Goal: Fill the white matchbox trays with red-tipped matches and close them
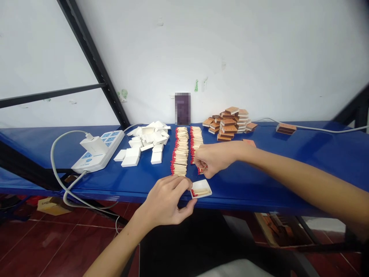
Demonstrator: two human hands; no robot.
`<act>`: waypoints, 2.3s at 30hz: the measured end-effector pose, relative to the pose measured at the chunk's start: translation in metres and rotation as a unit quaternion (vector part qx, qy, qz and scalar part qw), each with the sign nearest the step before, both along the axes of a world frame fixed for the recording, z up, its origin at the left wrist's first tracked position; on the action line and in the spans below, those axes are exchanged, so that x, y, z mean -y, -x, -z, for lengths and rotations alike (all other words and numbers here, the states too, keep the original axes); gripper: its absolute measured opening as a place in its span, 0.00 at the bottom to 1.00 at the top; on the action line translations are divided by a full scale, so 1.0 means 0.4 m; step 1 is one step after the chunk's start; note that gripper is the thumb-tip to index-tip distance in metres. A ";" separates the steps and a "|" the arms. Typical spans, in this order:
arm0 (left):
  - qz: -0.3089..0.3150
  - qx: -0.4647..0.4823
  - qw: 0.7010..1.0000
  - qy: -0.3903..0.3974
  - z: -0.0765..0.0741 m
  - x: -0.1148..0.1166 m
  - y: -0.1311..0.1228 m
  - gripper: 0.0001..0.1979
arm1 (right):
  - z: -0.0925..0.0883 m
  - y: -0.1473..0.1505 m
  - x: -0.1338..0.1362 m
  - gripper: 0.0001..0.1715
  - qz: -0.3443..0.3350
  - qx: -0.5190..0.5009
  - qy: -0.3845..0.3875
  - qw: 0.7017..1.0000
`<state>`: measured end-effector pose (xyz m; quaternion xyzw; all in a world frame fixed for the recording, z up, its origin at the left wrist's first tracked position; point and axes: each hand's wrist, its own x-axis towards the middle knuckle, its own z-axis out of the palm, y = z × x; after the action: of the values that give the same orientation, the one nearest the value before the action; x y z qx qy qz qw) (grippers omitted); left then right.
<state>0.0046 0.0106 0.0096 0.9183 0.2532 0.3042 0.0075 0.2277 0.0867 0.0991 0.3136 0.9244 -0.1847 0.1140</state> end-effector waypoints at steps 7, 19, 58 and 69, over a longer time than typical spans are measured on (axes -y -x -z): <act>-0.010 0.002 1.000 -0.007 0.001 -0.001 -0.003 0.09 | -0.026 0.005 0.030 0.06 -0.037 -0.054 0.042 0.997; -0.023 0.008 0.999 -0.034 0.006 -0.003 -0.003 0.10 | -0.008 0.049 0.084 0.14 -0.072 -0.076 0.045 0.994; 0.013 -0.017 1.000 -0.022 -0.009 -0.004 -0.005 0.05 | -0.030 0.047 0.091 0.07 -0.067 -0.084 0.049 0.993; 0.006 -0.012 1.000 -0.004 -0.006 -0.004 -0.005 0.09 | -0.041 0.003 0.043 0.06 0.026 0.061 -0.055 0.996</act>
<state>0.0065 0.0122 0.0119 0.9234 0.2463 0.2944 0.0032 0.2264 0.0696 0.1156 0.3544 0.9160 -0.1166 0.1476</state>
